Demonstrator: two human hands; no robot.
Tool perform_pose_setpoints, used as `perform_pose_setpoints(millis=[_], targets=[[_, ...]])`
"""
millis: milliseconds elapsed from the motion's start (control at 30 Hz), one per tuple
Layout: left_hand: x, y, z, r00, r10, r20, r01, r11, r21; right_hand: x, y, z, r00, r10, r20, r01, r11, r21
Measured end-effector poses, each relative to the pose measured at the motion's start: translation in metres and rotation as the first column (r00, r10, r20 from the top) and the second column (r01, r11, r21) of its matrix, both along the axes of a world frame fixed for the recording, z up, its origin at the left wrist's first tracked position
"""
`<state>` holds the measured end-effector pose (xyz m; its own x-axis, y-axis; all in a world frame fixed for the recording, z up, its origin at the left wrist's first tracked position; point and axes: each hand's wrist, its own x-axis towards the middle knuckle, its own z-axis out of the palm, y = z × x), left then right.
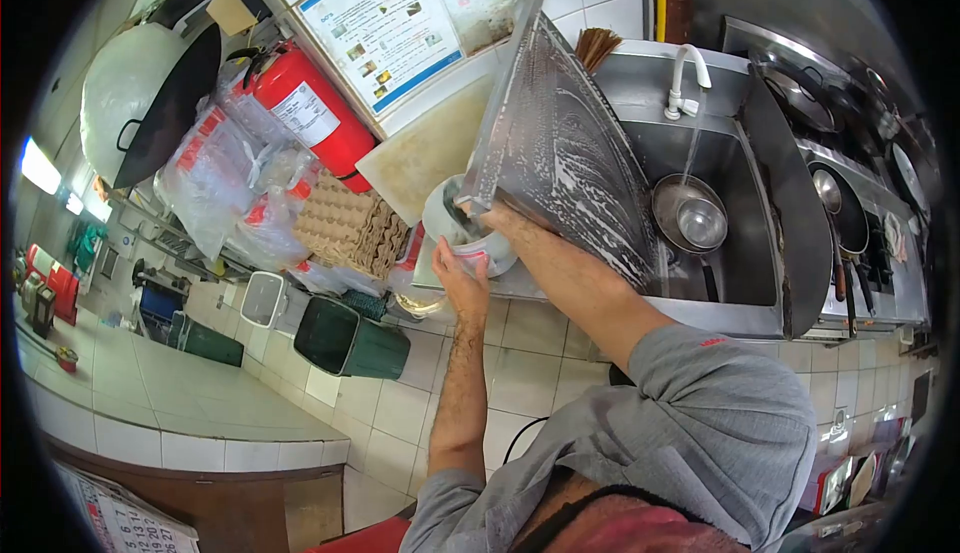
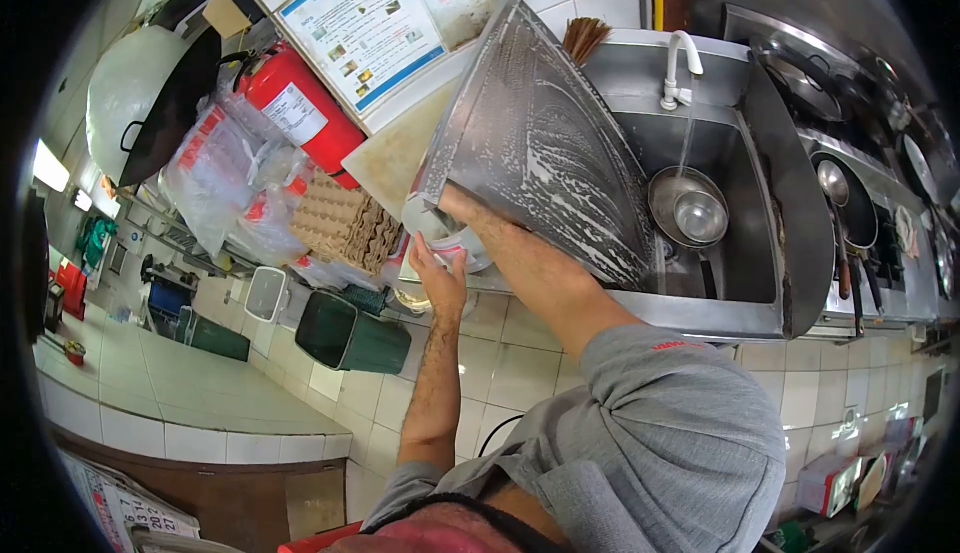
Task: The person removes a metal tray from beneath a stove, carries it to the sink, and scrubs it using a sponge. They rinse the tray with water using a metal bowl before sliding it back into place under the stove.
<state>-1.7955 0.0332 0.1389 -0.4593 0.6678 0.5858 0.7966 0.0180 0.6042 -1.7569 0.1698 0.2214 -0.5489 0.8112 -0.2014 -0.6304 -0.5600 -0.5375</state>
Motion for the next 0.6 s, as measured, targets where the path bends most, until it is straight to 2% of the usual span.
perform_pose_setpoints(millis=[133, 200, 267, 300, 333, 400, 433, 467, 500, 533, 600], targets=[[-0.008, 0.009, 0.006, 1.000, -0.021, -0.019, 0.022, 1.000, 0.013, 0.006, -0.012, 0.017, 0.991, 0.014, -0.130, -0.016, 1.000, -0.020], [-0.019, 0.015, 0.009, 0.997, -0.069, -0.023, 0.069, 0.997, 0.016, 0.010, -0.016, 0.016, 0.978, 0.083, -0.190, -0.081, 0.997, 0.018], [-0.046, 0.024, 0.002, 0.992, -0.122, -0.032, 0.123, 0.992, 0.021, 0.004, -0.014, 0.001, 0.941, 0.169, -0.294, -0.193, 0.980, -0.053], [-0.070, 0.030, -0.009, 0.981, -0.101, -0.168, 0.095, 0.995, -0.039, 0.016, -0.026, 0.007, 0.930, 0.155, -0.332, -0.142, 0.988, 0.063], [-0.087, 0.034, -0.013, 0.950, -0.086, -0.300, 0.060, 0.994, -0.093, 0.027, -0.034, 0.010, 0.932, 0.145, -0.331, -0.131, 0.989, 0.062], [-0.087, 0.023, 0.030, 0.972, -0.235, 0.030, 0.233, 0.971, 0.054, 0.048, -0.046, 0.010, 0.931, 0.275, -0.242, -0.284, 0.959, -0.003], [-0.082, 0.016, 0.048, 0.969, -0.243, 0.037, 0.241, 0.969, 0.049, 0.061, -0.052, 0.008, 0.941, 0.300, -0.156, -0.300, 0.954, 0.025], [-0.077, 0.010, 0.066, 0.969, -0.177, 0.171, 0.170, 0.984, 0.057, 0.077, -0.061, 0.008, 0.944, 0.293, -0.154, -0.294, 0.956, 0.017], [-0.071, 0.002, 0.084, 0.948, -0.105, 0.300, 0.093, 0.994, 0.055, 0.094, -0.071, 0.010, 0.958, 0.286, 0.016, -0.287, 0.957, 0.035], [-0.059, -0.005, 0.106, 0.948, -0.105, 0.300, 0.094, 0.994, 0.051, 0.111, -0.077, 0.008, 0.945, 0.270, 0.184, -0.284, 0.957, 0.057], [-0.027, -0.018, 0.147, 0.899, -0.290, 0.327, 0.235, 0.952, 0.196, 0.132, -0.062, -0.050, 0.880, 0.447, 0.159, -0.468, 0.875, 0.128]])
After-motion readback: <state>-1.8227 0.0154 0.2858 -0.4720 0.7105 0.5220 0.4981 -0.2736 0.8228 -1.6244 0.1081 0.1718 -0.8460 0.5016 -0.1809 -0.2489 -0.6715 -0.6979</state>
